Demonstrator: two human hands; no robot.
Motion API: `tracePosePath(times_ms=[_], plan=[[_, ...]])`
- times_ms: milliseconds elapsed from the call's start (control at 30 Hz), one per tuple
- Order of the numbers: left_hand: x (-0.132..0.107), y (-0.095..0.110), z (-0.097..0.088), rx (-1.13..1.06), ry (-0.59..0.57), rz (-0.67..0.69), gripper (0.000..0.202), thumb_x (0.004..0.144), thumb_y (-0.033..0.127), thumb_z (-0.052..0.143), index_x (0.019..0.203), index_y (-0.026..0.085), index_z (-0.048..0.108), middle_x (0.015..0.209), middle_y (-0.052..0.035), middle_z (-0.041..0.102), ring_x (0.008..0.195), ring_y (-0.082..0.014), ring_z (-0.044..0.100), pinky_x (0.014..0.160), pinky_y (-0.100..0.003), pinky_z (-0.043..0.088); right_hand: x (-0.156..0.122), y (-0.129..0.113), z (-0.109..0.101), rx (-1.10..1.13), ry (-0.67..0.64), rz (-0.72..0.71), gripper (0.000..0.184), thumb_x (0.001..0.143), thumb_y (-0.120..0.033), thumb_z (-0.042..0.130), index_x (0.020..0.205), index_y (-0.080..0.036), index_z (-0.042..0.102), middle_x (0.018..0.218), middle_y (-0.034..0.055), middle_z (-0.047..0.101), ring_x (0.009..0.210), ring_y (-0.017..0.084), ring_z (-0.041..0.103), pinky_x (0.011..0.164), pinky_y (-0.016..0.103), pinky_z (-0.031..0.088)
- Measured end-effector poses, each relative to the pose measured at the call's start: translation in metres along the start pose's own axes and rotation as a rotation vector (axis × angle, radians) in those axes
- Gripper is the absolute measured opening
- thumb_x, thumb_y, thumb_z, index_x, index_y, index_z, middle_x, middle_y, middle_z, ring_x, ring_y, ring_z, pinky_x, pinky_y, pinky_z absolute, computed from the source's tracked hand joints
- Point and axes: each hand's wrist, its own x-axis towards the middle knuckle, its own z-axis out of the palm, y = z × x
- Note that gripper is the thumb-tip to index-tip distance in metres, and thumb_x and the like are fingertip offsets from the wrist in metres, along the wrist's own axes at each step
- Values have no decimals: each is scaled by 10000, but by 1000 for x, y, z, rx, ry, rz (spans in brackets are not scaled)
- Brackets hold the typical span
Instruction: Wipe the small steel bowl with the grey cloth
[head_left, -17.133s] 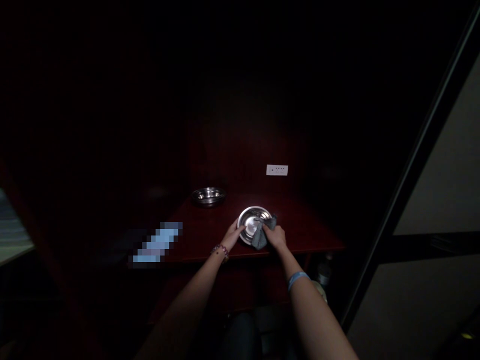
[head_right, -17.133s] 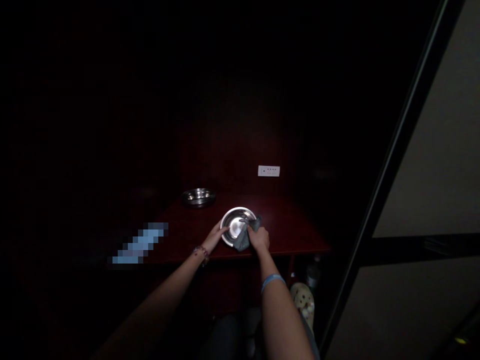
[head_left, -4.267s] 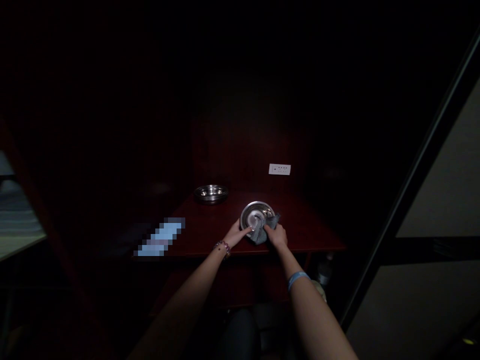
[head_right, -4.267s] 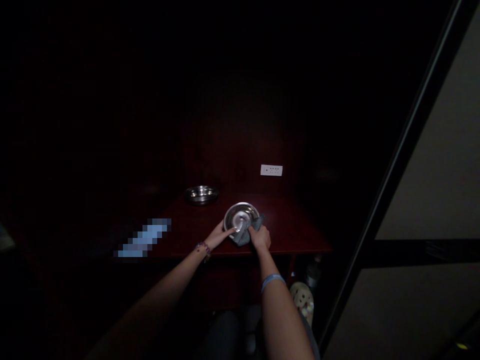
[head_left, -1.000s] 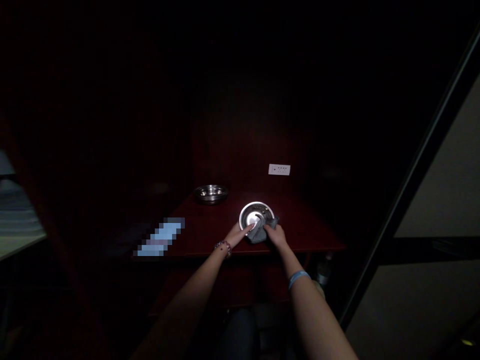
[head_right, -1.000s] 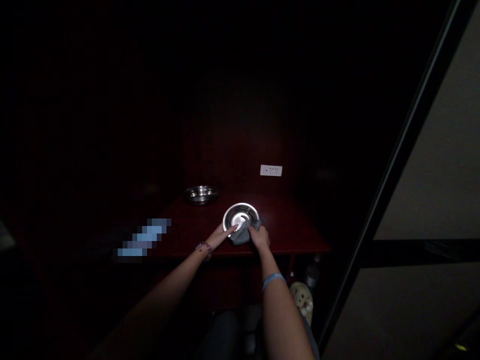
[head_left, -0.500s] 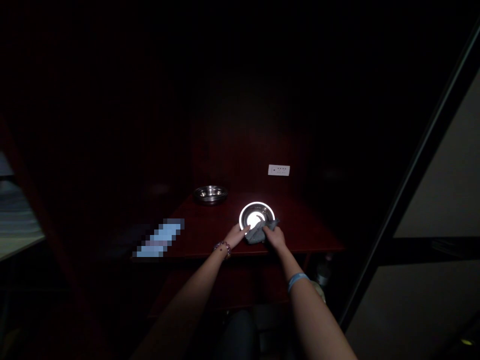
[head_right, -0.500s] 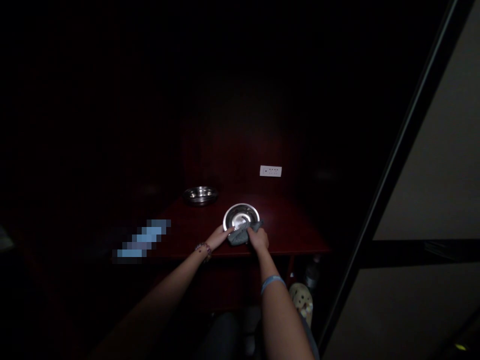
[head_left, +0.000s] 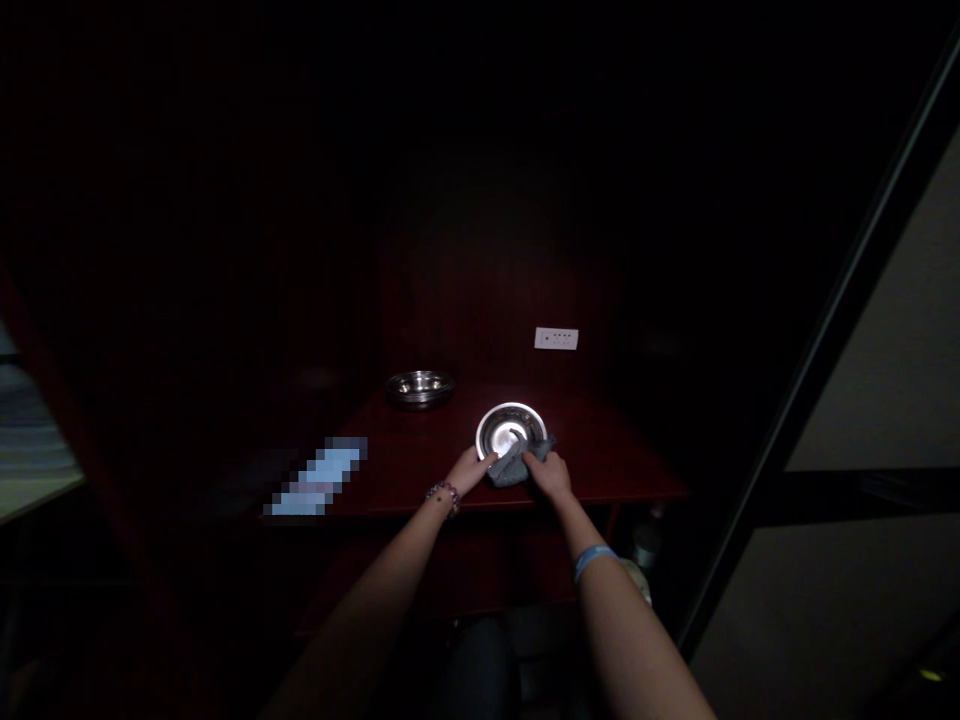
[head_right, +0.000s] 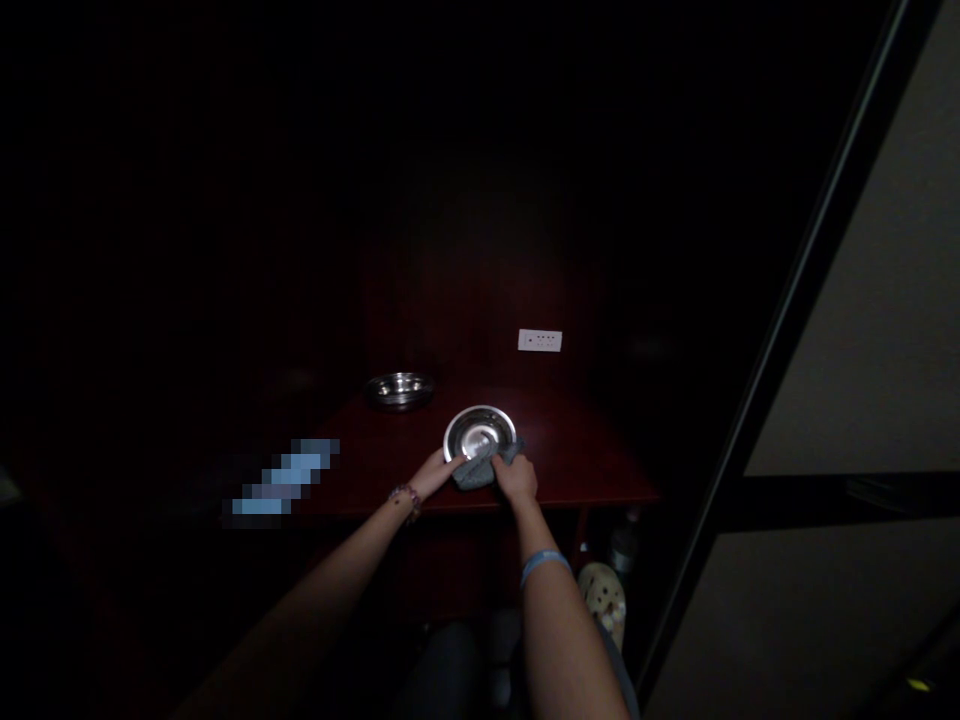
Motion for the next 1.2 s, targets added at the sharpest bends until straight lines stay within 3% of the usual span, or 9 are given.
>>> tracePosePath(times_ms=[267,700,1200], plan=[[0,-1,-1,20,6,15,424,738,371,604,1070,108,629,1139,-135,660,1061,-278,603,968,-375,436,1,-2,-1,6,-13,63,420,796,-472,533,939,-107,684,1003,176,684,987,252,639,824,285,465],[-3,7,0,16,32,3,414,725,340,611,1085,136,631,1149,-111,661,1077,-257,602,974,-352,439,-9,-11,-7,-7,5,26,383,809,-454,544,953,-133,696,961,143,702,951,243,648,784,266,473],[-3,6,-1,44,25,7,436,755,337,582,1108,83,608,1160,-140,649,1077,-251,604,965,-330,441,-1,-5,-2,-70,-49,70,486,822,-511,495,994,-94,676,1040,183,676,1007,241,634,811,259,463]])
